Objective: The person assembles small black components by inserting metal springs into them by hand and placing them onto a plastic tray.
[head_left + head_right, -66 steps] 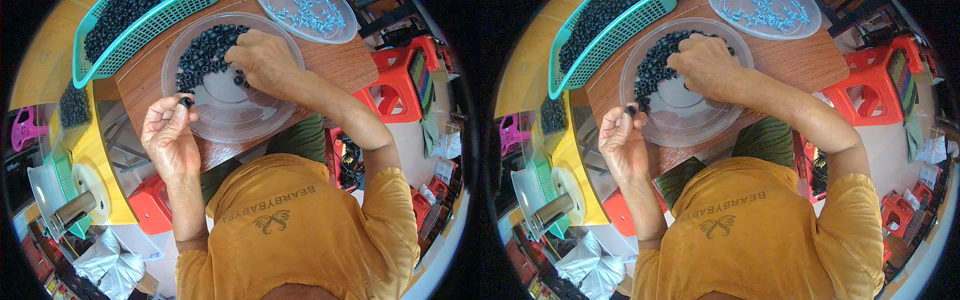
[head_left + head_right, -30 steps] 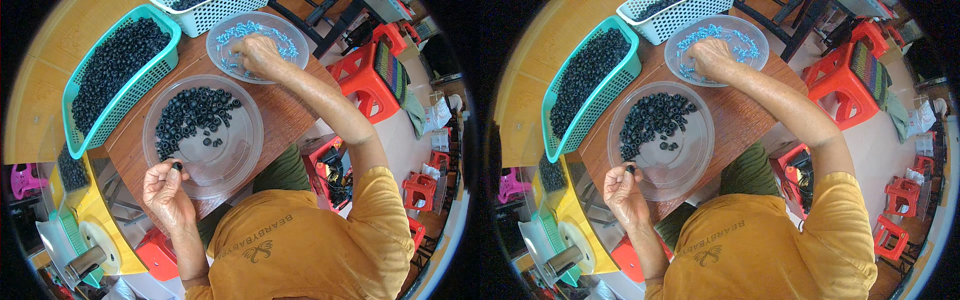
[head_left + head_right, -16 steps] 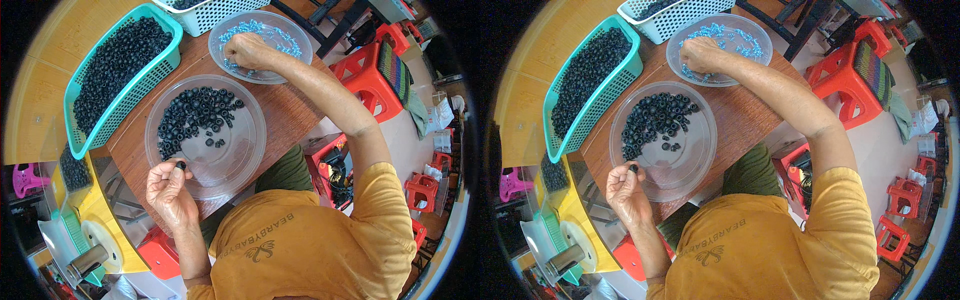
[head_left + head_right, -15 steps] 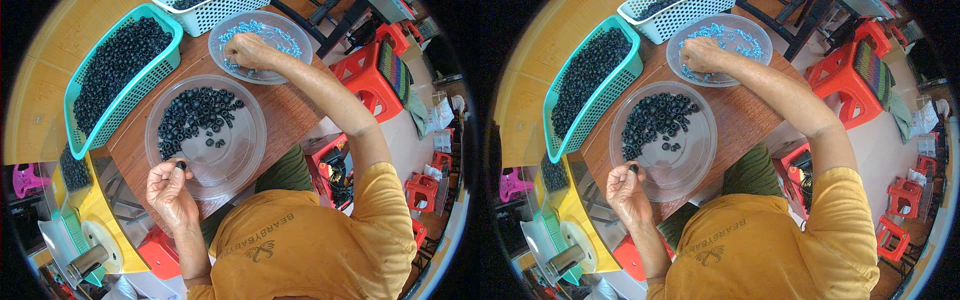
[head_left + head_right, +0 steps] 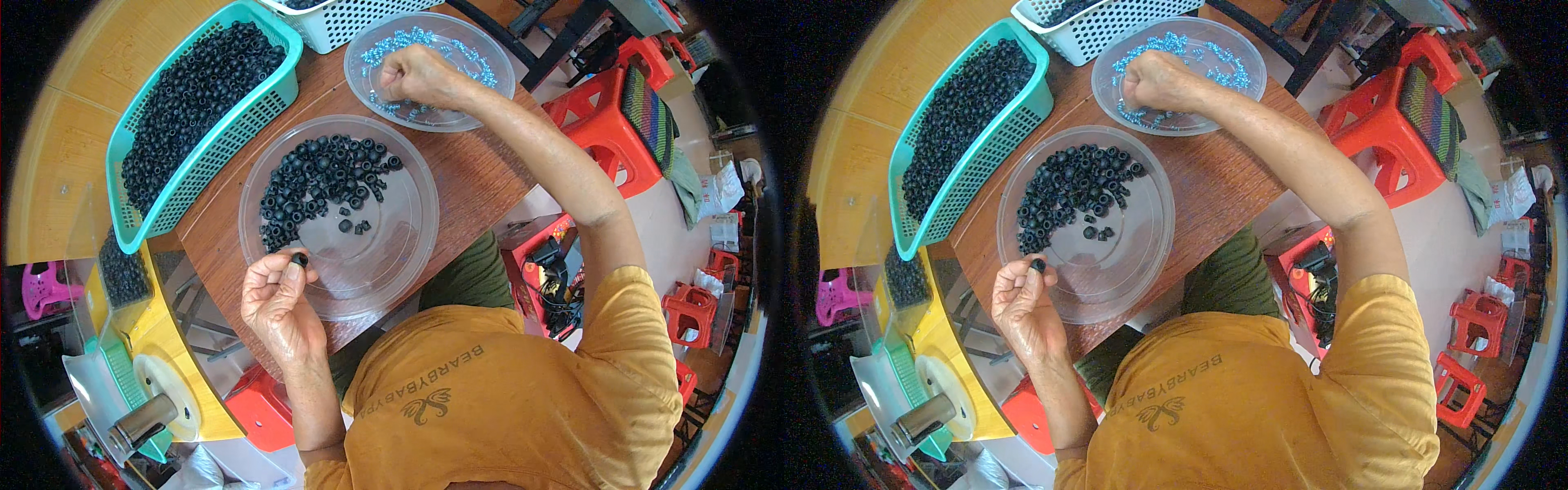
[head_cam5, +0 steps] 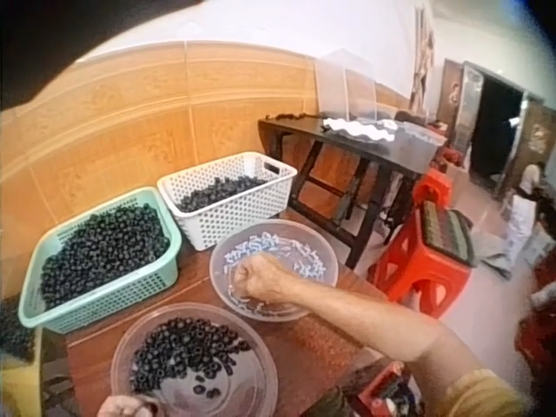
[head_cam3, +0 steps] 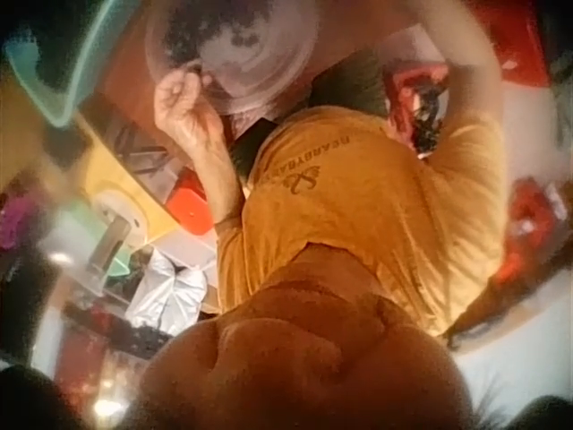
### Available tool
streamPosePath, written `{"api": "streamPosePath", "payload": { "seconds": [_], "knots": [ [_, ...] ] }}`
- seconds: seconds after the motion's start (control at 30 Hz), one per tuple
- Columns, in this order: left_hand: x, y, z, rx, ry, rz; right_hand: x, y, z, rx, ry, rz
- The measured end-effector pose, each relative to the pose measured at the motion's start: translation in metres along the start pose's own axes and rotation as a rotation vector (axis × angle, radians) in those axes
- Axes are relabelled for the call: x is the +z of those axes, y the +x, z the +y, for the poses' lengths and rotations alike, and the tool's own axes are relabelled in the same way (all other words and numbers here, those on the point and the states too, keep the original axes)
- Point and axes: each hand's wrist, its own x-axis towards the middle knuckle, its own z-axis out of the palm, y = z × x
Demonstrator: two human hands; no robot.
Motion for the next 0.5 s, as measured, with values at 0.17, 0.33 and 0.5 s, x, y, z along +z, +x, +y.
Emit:
{"api": "streamPosePath", "payload": {
  "seconds": [0.17,0.33,0.5],
  "knots": [
    [0.002,0.004,-0.002,-0.138,-0.127,-0.012,-0.009,-0.024,-0.007,0.019,0.381,0.03],
    [0.01,0.003,-0.009,-0.299,-0.268,-0.057,0.002,-0.067,-0.056,0.02,0.76,-0.101],
    [0.015,-0.001,-0.014,-0.325,-0.305,-0.049,0.036,-0.1,-0.094,-0.051,0.968,-0.176]
  ]
}}
